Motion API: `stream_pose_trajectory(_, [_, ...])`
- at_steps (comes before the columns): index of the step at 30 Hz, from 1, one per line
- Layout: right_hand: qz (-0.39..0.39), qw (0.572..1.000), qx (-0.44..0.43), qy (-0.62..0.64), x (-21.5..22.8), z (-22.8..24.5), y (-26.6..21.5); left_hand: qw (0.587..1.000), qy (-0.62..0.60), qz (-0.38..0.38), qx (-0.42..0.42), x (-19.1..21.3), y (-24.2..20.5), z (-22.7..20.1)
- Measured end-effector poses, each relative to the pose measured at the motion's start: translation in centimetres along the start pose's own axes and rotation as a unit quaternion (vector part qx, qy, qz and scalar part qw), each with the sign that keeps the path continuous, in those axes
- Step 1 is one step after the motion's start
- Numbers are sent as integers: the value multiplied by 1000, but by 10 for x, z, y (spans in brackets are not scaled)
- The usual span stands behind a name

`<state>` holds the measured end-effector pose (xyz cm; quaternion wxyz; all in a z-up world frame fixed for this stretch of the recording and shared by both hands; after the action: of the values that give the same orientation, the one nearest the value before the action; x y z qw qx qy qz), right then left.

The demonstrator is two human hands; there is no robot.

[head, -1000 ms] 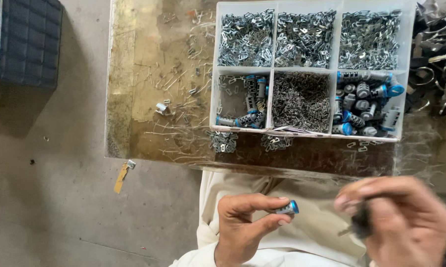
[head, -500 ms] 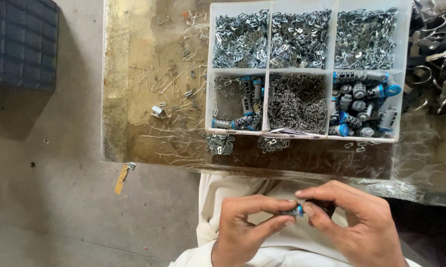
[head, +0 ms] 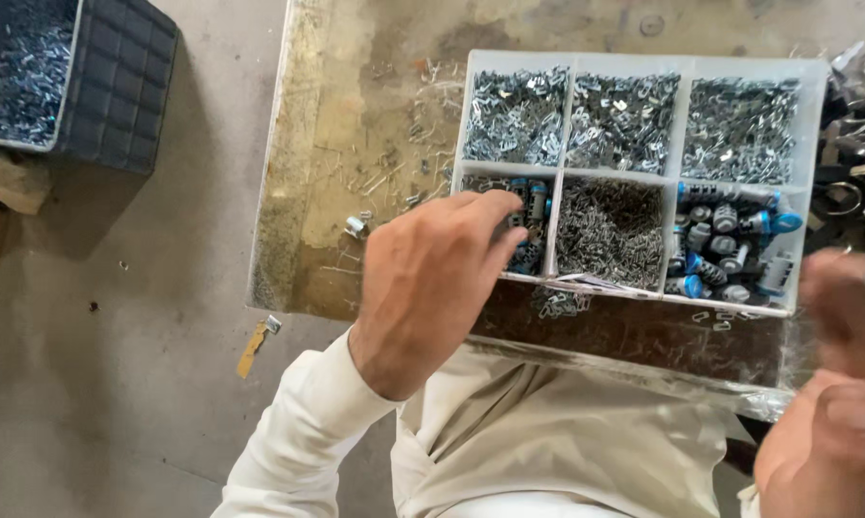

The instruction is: The person repeatedly picks small metal clips from a compartmentalized tray and attaches them to a cylindrical component with blue ends. The person handles the items one at a time, rotating the cylinder to add clips, then places the cylinder back into the tray.

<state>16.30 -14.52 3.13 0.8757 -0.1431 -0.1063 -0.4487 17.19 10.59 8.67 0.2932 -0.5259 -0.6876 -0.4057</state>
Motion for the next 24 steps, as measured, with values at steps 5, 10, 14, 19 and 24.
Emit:
stream_pose_trajectory(5, [-209, 976, 6, 57, 5, 23, -9, 998, 7, 57, 39, -13, 14, 0])
stream_pose_trajectory(10, [-183, 982, -14, 54, -11, 10, 0, 994, -42, 47, 85, -11, 14, 7])
stream_pose_trajectory(14, [-172, 984, -7, 45, -18, 5, -1, 992, -106, 3, 72, 2, 5, 0])
stream_pose_trajectory(19, [-149, 961, -58, 224, -23, -20, -2, 973, -226, -21, -31, 14, -34, -34])
stream_pose_trajectory(24, [-132, 949, -144, 249, -24, -45, -9, 963, -254, -25, -92, -8, -72, -52])
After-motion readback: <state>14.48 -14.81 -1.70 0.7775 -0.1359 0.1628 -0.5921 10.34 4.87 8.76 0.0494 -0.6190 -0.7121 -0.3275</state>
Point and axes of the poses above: each hand's wrist, its own y-axis towards the middle knuckle, its own x-axis out of the back of the hand, z = x × y, the point moved 6 cm from there along y, towards the middle knuckle, and after that the axes turned 3 degrees about -z, right-handed, at the moved point
